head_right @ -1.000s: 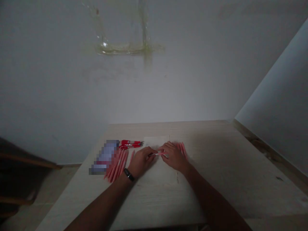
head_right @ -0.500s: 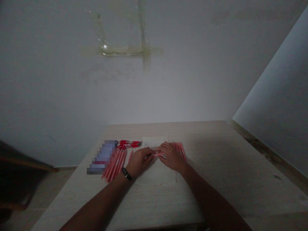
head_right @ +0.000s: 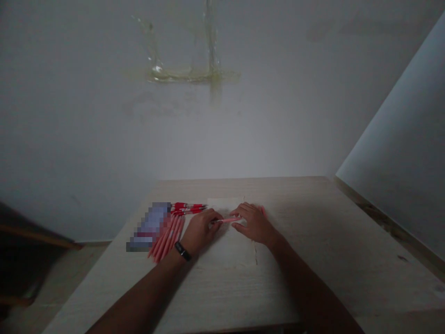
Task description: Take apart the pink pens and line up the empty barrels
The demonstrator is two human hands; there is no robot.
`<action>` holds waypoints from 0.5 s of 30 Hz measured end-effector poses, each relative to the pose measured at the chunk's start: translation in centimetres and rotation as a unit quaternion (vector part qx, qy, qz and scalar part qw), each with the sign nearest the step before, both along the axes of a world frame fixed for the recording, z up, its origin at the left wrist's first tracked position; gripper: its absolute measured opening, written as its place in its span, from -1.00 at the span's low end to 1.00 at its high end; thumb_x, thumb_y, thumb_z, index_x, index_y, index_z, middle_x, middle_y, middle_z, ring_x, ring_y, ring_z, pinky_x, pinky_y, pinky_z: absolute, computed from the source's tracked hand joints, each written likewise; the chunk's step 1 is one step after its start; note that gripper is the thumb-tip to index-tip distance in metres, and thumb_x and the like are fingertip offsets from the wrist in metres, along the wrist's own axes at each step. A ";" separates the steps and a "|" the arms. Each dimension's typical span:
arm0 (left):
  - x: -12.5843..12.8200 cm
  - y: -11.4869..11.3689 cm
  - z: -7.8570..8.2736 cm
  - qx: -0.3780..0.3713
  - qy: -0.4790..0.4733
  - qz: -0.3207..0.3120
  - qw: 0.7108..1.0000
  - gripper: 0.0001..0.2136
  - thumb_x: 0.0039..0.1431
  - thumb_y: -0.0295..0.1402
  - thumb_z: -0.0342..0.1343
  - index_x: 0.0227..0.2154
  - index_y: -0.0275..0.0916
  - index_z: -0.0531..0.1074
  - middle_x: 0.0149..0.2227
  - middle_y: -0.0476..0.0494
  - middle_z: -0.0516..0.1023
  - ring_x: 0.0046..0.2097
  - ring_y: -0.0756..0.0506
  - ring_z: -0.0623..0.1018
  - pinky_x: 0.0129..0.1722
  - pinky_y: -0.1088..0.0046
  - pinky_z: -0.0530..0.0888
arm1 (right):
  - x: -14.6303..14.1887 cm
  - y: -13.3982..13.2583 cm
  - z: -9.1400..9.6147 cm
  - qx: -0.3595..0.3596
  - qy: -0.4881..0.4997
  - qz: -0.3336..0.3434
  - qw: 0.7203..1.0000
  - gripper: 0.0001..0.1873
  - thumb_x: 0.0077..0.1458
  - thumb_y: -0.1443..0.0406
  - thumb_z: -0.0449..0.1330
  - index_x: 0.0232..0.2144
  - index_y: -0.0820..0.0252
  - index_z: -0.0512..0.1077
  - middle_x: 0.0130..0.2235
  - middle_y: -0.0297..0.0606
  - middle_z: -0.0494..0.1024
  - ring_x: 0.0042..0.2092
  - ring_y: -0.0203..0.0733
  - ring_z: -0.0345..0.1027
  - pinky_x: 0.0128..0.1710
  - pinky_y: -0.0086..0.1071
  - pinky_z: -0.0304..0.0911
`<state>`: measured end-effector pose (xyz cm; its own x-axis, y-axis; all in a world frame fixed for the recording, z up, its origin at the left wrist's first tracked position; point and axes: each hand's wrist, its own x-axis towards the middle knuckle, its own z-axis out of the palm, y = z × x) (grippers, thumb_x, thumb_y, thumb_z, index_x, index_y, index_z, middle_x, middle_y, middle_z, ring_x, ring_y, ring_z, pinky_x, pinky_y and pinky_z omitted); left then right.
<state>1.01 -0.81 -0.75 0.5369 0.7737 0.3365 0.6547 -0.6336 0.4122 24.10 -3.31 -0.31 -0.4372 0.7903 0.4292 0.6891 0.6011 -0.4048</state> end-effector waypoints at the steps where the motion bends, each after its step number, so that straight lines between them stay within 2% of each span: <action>1: 0.1 0.0 0.1 0.002 0.004 0.002 1.000 -0.83 0.27 -0.32 0.04 -0.26 -0.21 0.52 -0.26 -0.16 0.55 -0.25 -0.09 0.51 -0.28 0.45 0.33 | 0.1 0.2 0.1 -0.001 -0.006 0.000 1.000 -0.84 0.18 0.26 0.23 -0.17 0.13 0.47 -0.22 -0.25 0.51 -0.14 -0.17 0.35 -0.12 -0.30 0.17; 4: 0.5 0.2 0.9 0.005 0.024 0.008 1.000 -0.84 0.26 -0.34 0.04 -0.26 -0.21 0.53 -0.27 -0.17 0.57 -0.26 -0.10 0.51 -0.29 0.44 0.33 | 0.1 0.8 0.8 -0.001 -0.042 -0.001 0.999 -0.92 0.21 0.29 0.19 -0.25 0.15 0.47 -0.26 -0.26 0.51 -0.18 -0.19 0.35 -0.15 -0.32 0.16; 10: 1.5 0.9 2.3 -0.003 0.068 0.019 0.997 -0.85 0.22 -0.38 0.06 -0.27 -0.19 0.54 -0.33 -0.17 0.60 -0.29 -0.12 0.54 -0.28 0.42 0.35 | -0.4 2.1 2.7 0.007 -0.113 -0.009 0.993 -0.95 0.15 0.36 0.21 -0.28 0.16 0.46 -0.27 -0.26 0.52 -0.18 -0.17 0.34 -0.15 -0.31 0.13; 15: 1.6 0.7 1.7 -0.015 0.061 0.030 0.998 -0.88 0.18 -0.39 0.09 -0.31 -0.18 0.53 -0.31 -0.14 0.61 -0.31 -0.11 0.55 -0.33 0.44 0.32 | -0.2 1.8 1.2 0.012 -0.112 -0.033 0.993 -0.96 0.14 0.36 0.23 -0.30 0.15 0.44 -0.28 -0.27 0.52 -0.18 -0.16 0.34 -0.16 -0.29 0.10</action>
<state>2.66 -0.09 0.91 0.5255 0.8141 0.2470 0.7371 -0.5807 0.3457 23.92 -1.51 0.86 -0.4722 0.8111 0.3453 0.7982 0.5596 -0.2229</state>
